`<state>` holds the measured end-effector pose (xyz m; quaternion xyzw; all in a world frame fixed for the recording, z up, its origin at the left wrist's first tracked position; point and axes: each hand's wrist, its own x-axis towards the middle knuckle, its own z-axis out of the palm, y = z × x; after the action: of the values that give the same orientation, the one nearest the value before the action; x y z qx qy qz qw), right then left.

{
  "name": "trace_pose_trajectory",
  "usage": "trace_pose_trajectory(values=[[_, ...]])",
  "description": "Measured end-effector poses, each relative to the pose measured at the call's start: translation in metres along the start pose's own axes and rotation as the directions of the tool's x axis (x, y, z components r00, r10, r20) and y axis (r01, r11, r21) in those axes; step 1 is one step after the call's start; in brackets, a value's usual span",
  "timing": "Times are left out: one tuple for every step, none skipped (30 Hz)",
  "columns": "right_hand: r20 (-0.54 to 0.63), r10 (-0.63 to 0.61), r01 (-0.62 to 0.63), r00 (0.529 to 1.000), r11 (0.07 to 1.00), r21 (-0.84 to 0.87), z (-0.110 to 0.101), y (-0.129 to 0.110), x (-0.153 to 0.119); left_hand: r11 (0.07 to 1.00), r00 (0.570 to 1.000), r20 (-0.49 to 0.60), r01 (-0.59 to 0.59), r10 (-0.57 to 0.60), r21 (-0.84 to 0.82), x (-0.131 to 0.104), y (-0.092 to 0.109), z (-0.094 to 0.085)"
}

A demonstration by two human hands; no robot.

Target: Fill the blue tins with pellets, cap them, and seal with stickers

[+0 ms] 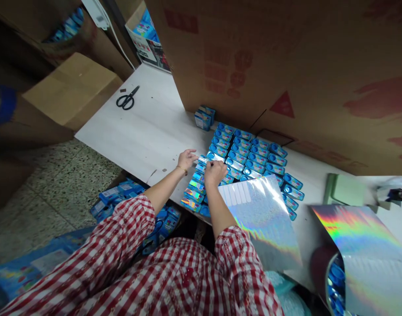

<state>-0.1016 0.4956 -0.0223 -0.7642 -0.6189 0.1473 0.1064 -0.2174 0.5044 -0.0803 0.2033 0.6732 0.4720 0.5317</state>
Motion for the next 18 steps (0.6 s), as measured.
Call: trace_pose_trajectory(values=[[-0.005,-0.021,0.020,1.000,0.999,-0.029,-0.001,0.002,0.000,1.000,1.000,-0.001,0.003,-0.003,0.004,0.000,-0.003,0.001],[-0.010,-0.058,0.057,0.998,0.997,-0.057,-0.003,0.004,0.000,1.000,1.000,-0.011,0.001,-0.001,0.016,0.000,-0.006,0.002],[-0.006,-0.118,0.117,0.993,0.989,-0.086,-0.005,0.007,-0.001,0.999,1.000,-0.030,-0.006,0.007,0.036,0.000,-0.008,0.002],[0.013,-0.198,0.198,0.980,0.973,-0.119,-0.007,0.009,-0.002,0.998,0.998,-0.052,-0.018,0.021,0.066,0.000,-0.010,0.002],[0.048,-0.290,0.293,0.956,0.943,-0.154,-0.010,0.011,-0.003,0.994,0.996,-0.075,-0.035,0.043,0.104,-0.001,-0.011,0.000],[0.097,-0.378,0.390,0.921,0.901,-0.189,-0.012,0.013,-0.003,0.987,0.993,-0.092,-0.059,0.073,0.148,-0.003,-0.011,-0.002],[0.151,-0.449,0.472,0.881,0.854,-0.219,-0.015,0.014,-0.004,0.977,0.988,-0.104,-0.088,0.109,0.194,-0.005,-0.009,-0.004],[0.199,-0.494,0.531,0.846,0.811,-0.244,-0.017,0.015,-0.005,0.964,0.982,-0.111,-0.121,0.150,0.237,-0.007,-0.006,-0.006],[0.231,-0.516,0.564,0.825,0.782,-0.265,-0.020,0.017,-0.005,0.948,0.974,-0.112,-0.159,0.196,0.275,-0.011,-0.002,-0.007],[0.244,-0.523,0.576,0.817,0.768,-0.279,-0.024,0.021,-0.006,0.929,0.963,-0.109,-0.204,0.247,0.308,-0.016,0.004,-0.006],[0.234,-0.522,0.571,0.820,0.770,-0.285,-0.029,0.026,-0.006,0.906,0.947,-0.096,-0.258,0.305,0.336,-0.023,0.010,-0.002],[0.204,-0.515,0.554,0.832,0.783,-0.282,-0.036,0.034,-0.005,0.876,0.929,-0.063,-0.319,0.365,0.362,-0.031,0.016,0.004],[0.152,-0.503,0.526,0.851,0.807,-0.269,-0.045,0.045,-0.005,0.839,0.908,-0.001,-0.387,0.419,0.383,-0.041,0.023,0.013],[0.089,-0.485,0.491,0.870,0.834,-0.250,-0.054,0.060,-0.004,0.795,0.882,0.089,-0.457,0.462,0.400,-0.052,0.028,0.024],[0.021,-0.461,0.454,0.887,0.862,-0.228,-0.065,0.076,-0.003,0.746,0.852,0.198,-0.521,0.485,0.414,-0.065,0.032,0.038],[-0.045,-0.433,0.416,0.900,0.885,-0.209,-0.077,0.094,-0.001,0.698,0.817,0.318,-0.577,0.481,0.424,-0.077,0.035,0.054],[-0.098,-0.408,0.384,0.908,0.903,-0.194,-0.088,0.113,0.002,0.651,0.783,0.418,-0.618,0.461,0.441,-0.089,0.036,0.070],[-0.132,-0.391,0.365,0.911,0.913,-0.185,-0.098,0.130,0.005,0.606,0.759,0.489,-0.644,0.429,0.467,-0.100,0.036,0.086]])
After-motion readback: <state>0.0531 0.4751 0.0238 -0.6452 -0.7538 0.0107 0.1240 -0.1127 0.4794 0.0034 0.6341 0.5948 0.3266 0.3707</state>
